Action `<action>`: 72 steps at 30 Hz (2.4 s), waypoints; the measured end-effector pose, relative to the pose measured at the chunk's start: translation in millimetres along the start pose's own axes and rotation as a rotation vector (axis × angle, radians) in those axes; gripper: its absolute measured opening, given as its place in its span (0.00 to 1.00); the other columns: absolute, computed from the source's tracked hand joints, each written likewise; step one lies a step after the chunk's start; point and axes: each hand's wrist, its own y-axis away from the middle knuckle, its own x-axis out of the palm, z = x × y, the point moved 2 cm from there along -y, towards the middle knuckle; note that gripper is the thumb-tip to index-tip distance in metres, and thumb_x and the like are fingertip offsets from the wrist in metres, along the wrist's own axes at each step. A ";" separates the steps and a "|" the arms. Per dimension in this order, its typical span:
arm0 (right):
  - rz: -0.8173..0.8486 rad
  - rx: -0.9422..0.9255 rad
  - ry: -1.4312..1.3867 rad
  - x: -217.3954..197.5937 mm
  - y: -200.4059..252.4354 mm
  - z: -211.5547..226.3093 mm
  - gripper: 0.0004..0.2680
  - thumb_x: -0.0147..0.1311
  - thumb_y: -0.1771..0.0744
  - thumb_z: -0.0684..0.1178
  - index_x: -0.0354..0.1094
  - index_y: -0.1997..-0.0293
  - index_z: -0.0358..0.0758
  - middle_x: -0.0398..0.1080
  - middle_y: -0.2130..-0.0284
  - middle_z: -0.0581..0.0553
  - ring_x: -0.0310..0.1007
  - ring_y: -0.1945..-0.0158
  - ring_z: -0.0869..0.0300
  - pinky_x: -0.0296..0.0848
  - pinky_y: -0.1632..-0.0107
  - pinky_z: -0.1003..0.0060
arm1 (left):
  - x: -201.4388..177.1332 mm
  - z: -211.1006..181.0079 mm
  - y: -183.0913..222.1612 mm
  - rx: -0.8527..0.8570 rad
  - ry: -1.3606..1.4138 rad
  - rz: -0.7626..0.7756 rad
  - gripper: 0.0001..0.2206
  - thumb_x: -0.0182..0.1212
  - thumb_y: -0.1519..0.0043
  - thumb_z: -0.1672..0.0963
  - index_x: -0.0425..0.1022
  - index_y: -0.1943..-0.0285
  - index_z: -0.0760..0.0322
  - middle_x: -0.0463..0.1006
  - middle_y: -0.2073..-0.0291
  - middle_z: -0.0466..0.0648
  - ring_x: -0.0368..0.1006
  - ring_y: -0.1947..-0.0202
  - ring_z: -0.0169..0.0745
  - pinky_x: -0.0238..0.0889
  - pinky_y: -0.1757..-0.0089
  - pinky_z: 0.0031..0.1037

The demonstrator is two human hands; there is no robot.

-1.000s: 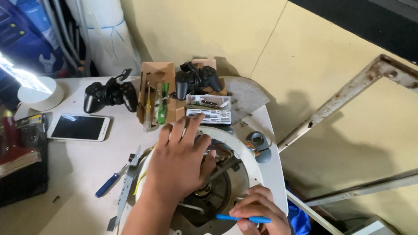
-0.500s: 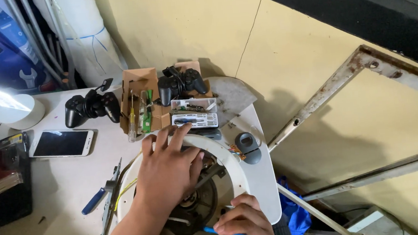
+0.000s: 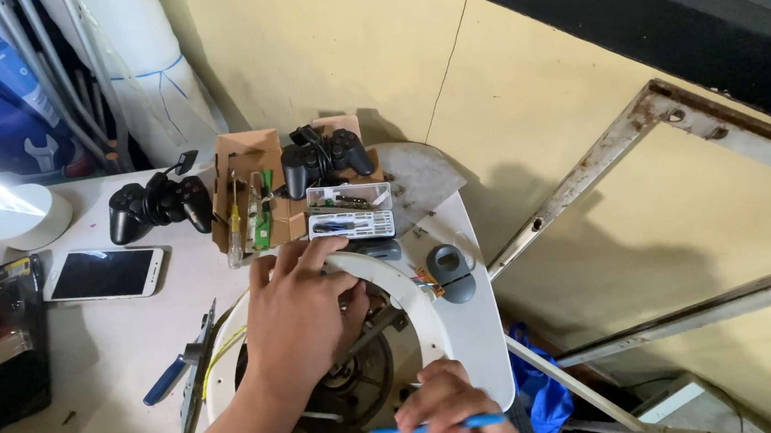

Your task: Disassembling a rice cooker by removing screws and prying off the base to access internal components.

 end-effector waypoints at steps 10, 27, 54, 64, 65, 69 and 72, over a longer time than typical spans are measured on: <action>-0.122 0.590 0.020 -101.0 -100.2 -48.5 0.11 0.59 0.34 0.55 0.65 0.71 0.42 0.62 0.80 0.50 0.62 0.81 0.62 0.62 0.79 0.68 | -1.7 0.0 -2.0 0.057 0.050 -0.110 0.05 0.68 0.49 0.56 0.85 0.77 0.57 0.80 0.54 0.36 0.73 0.57 0.44 0.65 0.57 0.44; -0.011 0.512 0.170 -68.2 -85.8 -70.3 0.15 0.55 0.37 0.33 0.47 0.73 0.44 0.83 0.59 0.31 0.82 0.67 0.55 0.84 0.61 0.62 | -7.0 4.1 -1.3 -0.015 0.104 -0.005 0.06 0.69 0.49 0.53 0.85 0.76 0.58 0.81 0.51 0.41 0.74 0.50 0.49 0.67 0.55 0.48; 0.006 0.392 -0.026 -56.0 -76.9 -59.0 0.15 0.62 0.37 0.34 0.53 0.75 0.44 0.81 0.59 0.32 0.85 0.53 0.49 0.87 0.52 0.59 | -10.5 2.6 -1.0 -0.046 0.066 0.066 0.07 0.66 0.47 0.52 0.80 0.73 0.56 0.79 0.48 0.40 0.73 0.49 0.51 0.65 0.56 0.49; -0.057 0.099 0.218 -53.9 -60.7 -57.5 0.19 0.61 0.39 0.29 0.50 0.78 0.47 0.82 0.64 0.37 0.86 0.56 0.54 0.85 0.55 0.63 | -12.8 1.1 -1.6 -0.096 0.033 0.117 0.08 0.65 0.45 0.50 0.81 0.73 0.53 0.78 0.46 0.39 0.74 0.47 0.50 0.64 0.53 0.49; -0.061 0.100 0.217 -48.7 -59.4 -56.7 0.19 0.61 0.39 0.29 0.50 0.78 0.47 0.82 0.64 0.37 0.86 0.56 0.54 0.85 0.55 0.63 | -11.4 2.5 -1.1 -0.092 0.032 0.119 0.08 0.65 0.45 0.50 0.81 0.73 0.53 0.78 0.46 0.39 0.74 0.47 0.50 0.64 0.53 0.49; -0.182 0.068 0.187 -56.4 -46.7 -75.1 0.19 0.63 0.41 0.29 0.51 0.78 0.48 0.82 0.67 0.38 0.86 0.62 0.55 0.86 0.59 0.67 | -4.8 3.6 -2.0 -0.155 0.009 0.195 0.06 0.65 0.47 0.49 0.84 0.71 0.45 0.77 0.43 0.34 0.72 0.45 0.45 0.65 0.52 0.50; -0.158 0.154 0.305 -61.4 -34.6 -88.9 0.13 0.66 0.41 0.34 0.64 0.81 0.49 0.83 0.69 0.46 0.86 0.66 0.61 0.84 0.62 0.73 | -0.3 6.1 -0.3 -0.189 -0.010 0.197 0.04 0.68 0.50 0.49 0.85 0.71 0.41 0.78 0.43 0.32 0.73 0.45 0.46 0.66 0.51 0.50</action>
